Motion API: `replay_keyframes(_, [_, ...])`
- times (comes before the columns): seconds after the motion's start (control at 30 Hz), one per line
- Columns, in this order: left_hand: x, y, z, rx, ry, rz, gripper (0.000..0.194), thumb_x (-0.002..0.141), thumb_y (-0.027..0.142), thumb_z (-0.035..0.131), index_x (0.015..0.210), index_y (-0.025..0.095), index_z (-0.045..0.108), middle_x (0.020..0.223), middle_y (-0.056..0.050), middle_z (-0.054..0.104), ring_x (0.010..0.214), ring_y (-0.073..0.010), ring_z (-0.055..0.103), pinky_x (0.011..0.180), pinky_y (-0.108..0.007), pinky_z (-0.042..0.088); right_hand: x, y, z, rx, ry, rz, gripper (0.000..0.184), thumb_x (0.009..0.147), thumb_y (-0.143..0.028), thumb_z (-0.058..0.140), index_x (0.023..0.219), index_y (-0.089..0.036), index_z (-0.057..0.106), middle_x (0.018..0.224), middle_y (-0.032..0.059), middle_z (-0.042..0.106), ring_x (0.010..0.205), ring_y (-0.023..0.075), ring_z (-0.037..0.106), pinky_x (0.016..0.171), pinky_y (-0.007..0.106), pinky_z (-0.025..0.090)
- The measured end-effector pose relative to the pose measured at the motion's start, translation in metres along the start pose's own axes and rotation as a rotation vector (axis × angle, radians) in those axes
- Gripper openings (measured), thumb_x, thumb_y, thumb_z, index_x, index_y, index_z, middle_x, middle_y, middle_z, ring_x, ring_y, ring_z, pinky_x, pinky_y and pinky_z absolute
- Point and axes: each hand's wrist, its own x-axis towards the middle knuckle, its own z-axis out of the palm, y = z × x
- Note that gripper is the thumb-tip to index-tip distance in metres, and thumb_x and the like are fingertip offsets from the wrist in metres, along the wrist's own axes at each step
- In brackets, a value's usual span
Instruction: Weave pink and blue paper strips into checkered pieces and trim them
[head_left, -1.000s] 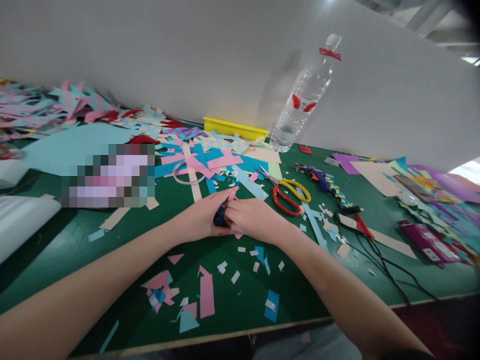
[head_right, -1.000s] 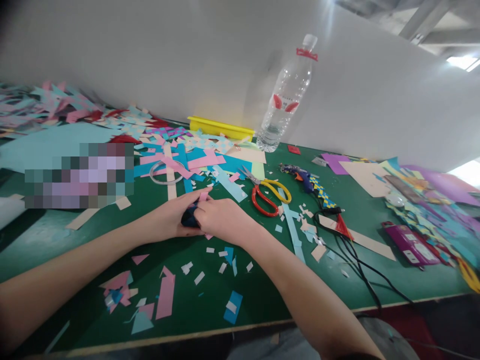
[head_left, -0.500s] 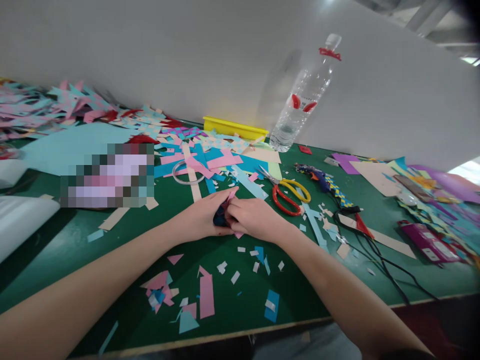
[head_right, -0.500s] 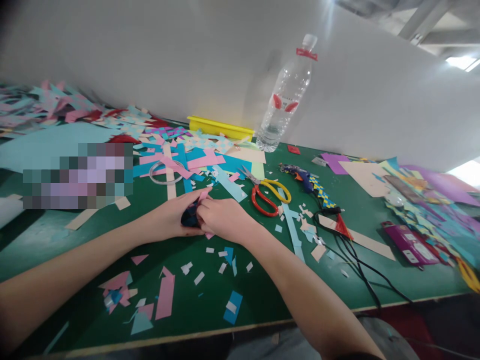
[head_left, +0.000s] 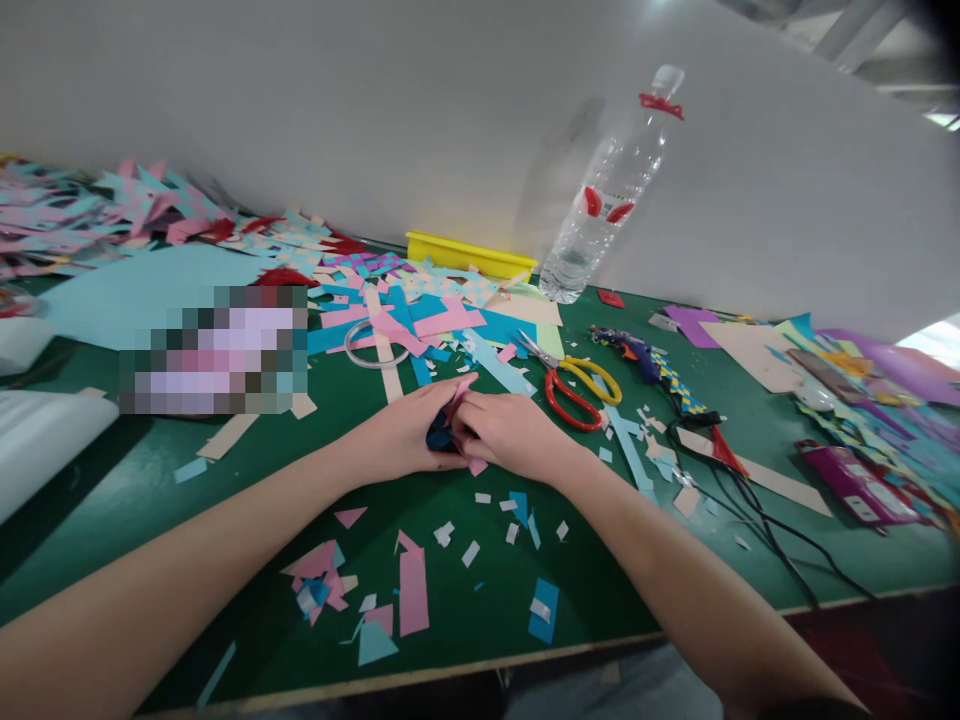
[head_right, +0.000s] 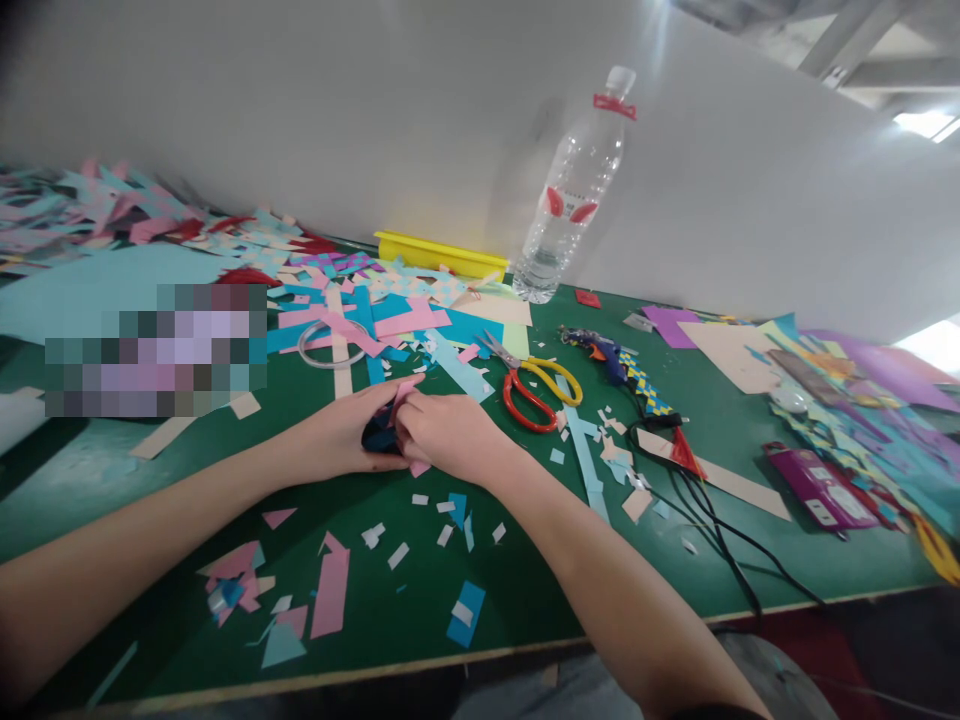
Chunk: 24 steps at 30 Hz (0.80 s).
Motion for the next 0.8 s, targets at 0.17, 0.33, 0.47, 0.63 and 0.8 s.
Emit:
replay_keyframes(0.17, [-0.0005,0.0052,-0.0029,0.010,-0.034,-0.032,0.092,0.070,0.060,0.067,0.145,0.027,0.025,0.145,-0.008,0.041,0.130,-0.0298,0.041,0.104,-0.042,0.039,0.0003,0.0014,0.0012,-0.021,0.002,0.008,0.015,0.087,-0.020,0.048,0.091,-0.012,0.060,0.095,0.0070,0.063,0.077,0.0165,0.058,0.056,0.027,0.036])
replay_keyframes(0.33, [-0.0011,0.0057,-0.0039,0.029,-0.033,-0.031,0.087,0.074,0.057,0.064,0.145,0.028,0.024,0.146,-0.008,0.039,0.130,-0.0301,0.041,0.104,-0.042,0.039,0.0008,0.0023,0.0008,-0.036,-0.013,0.024,0.017,0.089,-0.022,0.047,0.094,-0.012,0.060,0.098,0.0082,0.062,0.078,0.0170,0.059,0.056,0.027,0.037])
replay_keyframes(0.47, [-0.0015,0.0039,-0.0038,0.043,-0.027,-0.006,0.086,0.075,0.052,0.065,0.146,0.027,0.024,0.146,-0.008,0.039,0.130,-0.0299,0.040,0.105,-0.042,0.038,0.0008,0.0029,0.0012,-0.031,-0.016,0.039,0.019,0.089,-0.023,0.046,0.096,-0.012,0.060,0.099,0.0084,0.062,0.081,0.0180,0.059,0.057,0.028,0.038])
replay_keyframes(0.63, [-0.0016,0.0057,-0.0045,0.065,-0.036,-0.028,0.085,0.076,0.052,0.063,0.146,0.026,0.022,0.145,-0.008,0.040,0.130,-0.0288,0.041,0.105,-0.041,0.037,-0.0006,0.0048,0.0039,-0.060,0.013,0.061,0.019,0.089,-0.025,0.048,0.098,-0.013,0.060,0.100,0.0079,0.063,0.082,0.0195,0.060,0.058,0.029,0.038])
replay_keyframes(0.8, [-0.0016,0.0077,-0.0056,0.056,-0.040,-0.071,0.076,0.082,0.053,0.055,0.146,0.028,0.023,0.147,-0.007,0.038,0.131,-0.0279,0.040,0.105,-0.042,0.037,-0.0014,0.0071,0.0048,-0.039,0.058,0.029,0.020,0.089,-0.028,0.051,0.100,-0.013,0.060,0.101,0.0087,0.064,0.085,0.0193,0.060,0.060,0.028,0.039])
